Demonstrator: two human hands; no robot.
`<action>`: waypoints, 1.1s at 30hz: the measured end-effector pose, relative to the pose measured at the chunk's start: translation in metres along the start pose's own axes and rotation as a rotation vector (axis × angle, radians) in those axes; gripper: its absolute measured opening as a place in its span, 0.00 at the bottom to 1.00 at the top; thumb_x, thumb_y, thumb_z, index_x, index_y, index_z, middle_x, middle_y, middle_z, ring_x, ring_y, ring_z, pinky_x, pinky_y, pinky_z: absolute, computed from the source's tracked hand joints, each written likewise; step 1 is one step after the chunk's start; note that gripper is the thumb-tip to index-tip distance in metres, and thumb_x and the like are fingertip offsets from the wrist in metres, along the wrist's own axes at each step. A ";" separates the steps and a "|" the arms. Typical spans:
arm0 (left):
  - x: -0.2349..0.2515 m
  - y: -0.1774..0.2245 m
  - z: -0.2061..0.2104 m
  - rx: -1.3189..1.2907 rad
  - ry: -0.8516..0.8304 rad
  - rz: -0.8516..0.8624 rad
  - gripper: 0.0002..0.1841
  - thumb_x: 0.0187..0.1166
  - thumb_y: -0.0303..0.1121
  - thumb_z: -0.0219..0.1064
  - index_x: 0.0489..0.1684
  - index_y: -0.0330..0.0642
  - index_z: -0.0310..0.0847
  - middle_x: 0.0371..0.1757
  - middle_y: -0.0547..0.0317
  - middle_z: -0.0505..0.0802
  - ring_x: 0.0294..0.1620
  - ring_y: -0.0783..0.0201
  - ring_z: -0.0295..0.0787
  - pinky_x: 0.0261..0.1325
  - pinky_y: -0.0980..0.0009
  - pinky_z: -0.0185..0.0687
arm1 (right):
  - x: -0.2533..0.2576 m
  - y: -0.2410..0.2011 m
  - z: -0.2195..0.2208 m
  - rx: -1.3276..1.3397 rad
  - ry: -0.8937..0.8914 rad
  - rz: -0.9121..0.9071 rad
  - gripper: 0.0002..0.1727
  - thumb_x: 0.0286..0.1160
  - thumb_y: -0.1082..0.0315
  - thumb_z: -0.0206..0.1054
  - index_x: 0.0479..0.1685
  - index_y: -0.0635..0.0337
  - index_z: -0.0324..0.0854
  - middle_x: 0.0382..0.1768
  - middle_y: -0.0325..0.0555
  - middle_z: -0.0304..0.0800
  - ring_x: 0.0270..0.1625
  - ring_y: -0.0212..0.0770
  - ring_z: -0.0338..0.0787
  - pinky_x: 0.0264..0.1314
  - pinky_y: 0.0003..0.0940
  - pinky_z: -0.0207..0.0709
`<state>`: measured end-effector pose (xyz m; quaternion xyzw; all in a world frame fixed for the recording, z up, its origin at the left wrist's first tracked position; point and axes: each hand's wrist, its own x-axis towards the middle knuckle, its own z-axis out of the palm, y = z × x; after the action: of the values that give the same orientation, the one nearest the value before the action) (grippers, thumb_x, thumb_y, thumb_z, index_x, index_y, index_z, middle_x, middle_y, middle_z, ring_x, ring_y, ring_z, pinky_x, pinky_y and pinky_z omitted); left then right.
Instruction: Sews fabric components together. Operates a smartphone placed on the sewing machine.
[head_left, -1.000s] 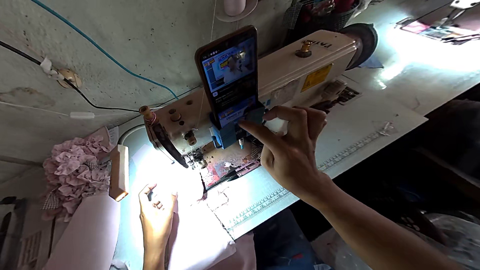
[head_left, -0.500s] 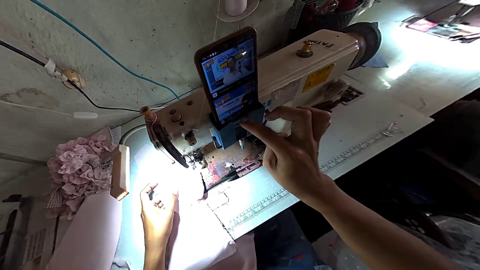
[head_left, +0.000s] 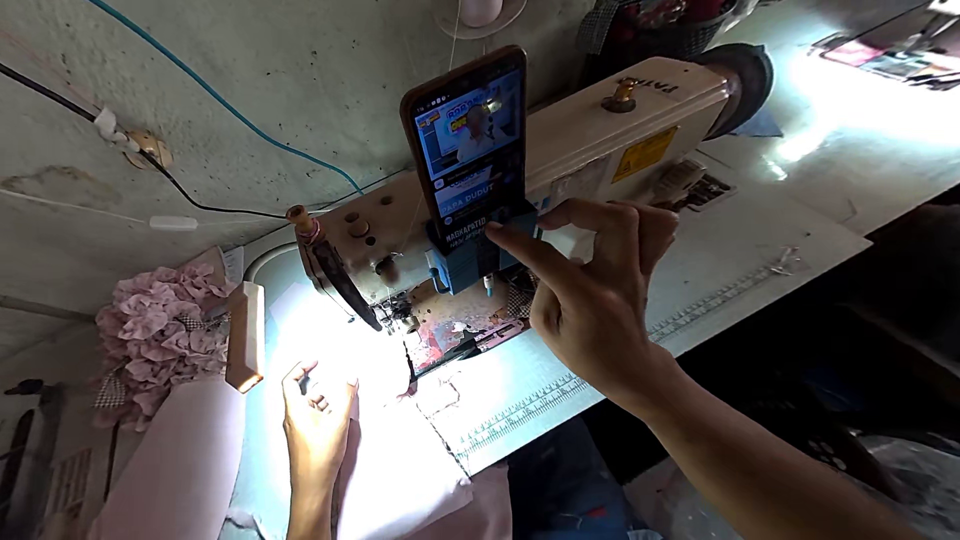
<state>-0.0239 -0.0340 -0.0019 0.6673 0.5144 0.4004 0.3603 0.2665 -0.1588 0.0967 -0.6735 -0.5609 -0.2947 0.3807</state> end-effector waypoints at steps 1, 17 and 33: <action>0.000 0.000 -0.001 0.015 -0.007 0.006 0.37 0.62 0.33 0.79 0.74 0.33 0.68 0.61 0.52 0.88 0.35 0.77 0.90 0.34 0.81 0.88 | -0.002 0.000 0.001 -0.001 -0.005 -0.002 0.31 0.70 0.78 0.60 0.69 0.36 0.89 0.60 0.51 0.80 0.65 0.56 0.73 0.67 0.55 0.56; 0.001 -0.003 -0.001 0.015 -0.001 0.006 0.38 0.62 0.35 0.80 0.75 0.34 0.68 0.60 0.53 0.88 0.33 0.77 0.89 0.31 0.82 0.86 | 0.008 0.000 -0.001 -0.020 -0.001 0.016 0.32 0.71 0.79 0.58 0.71 0.39 0.87 0.61 0.53 0.79 0.65 0.57 0.72 0.64 0.55 0.57; 0.000 -0.003 0.000 0.005 -0.004 0.007 0.38 0.63 0.35 0.80 0.75 0.34 0.68 0.57 0.54 0.89 0.32 0.77 0.89 0.31 0.81 0.86 | 0.010 0.000 0.002 -0.025 -0.010 0.008 0.30 0.70 0.79 0.60 0.68 0.38 0.89 0.60 0.52 0.80 0.65 0.57 0.73 0.64 0.55 0.58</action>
<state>-0.0254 -0.0332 -0.0041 0.6707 0.5123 0.3990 0.3584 0.2688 -0.1518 0.1037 -0.6819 -0.5564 -0.2967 0.3707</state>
